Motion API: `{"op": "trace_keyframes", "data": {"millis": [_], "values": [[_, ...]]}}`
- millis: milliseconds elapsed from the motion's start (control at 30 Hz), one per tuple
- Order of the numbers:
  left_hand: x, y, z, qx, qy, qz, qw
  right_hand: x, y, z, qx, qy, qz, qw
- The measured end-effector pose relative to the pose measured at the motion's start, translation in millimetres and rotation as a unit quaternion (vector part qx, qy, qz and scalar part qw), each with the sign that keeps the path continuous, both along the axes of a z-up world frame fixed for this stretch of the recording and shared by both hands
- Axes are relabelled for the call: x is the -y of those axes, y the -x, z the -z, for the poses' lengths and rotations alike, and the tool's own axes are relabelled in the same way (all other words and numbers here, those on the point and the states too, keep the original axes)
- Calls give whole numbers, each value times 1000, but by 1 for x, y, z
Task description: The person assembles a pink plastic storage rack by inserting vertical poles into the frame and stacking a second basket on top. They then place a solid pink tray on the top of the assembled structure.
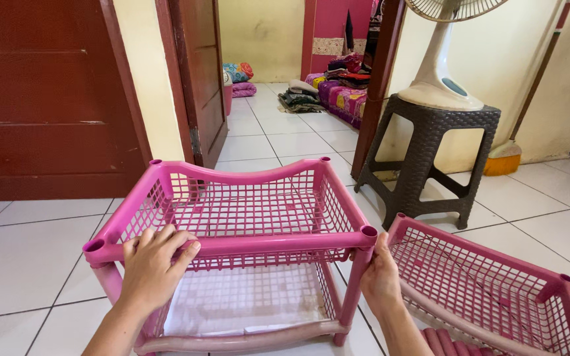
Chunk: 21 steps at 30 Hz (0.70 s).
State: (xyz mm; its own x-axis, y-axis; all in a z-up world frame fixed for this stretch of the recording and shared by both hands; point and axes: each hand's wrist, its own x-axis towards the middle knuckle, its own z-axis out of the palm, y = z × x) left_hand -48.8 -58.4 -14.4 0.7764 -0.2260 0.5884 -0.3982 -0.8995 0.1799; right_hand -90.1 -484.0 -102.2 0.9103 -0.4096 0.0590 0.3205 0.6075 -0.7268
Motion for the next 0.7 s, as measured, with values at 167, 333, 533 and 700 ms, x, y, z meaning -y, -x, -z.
{"op": "trace_keyframes", "data": {"millis": [167,333,533,700], "values": [[1,-2,6,18,2,5,1000,5,-3,-4,33,20,-11,999],[6,-8,8,40,-20,-4,999,7,-19,-2,-36,-2,51,998],[8,-4,12,58,-29,-11,998,2,-16,-5,-45,-13,43,998],[2,-3,7,-10,-37,-5,999,2,-1,-26,-178,116,120,970]]}}
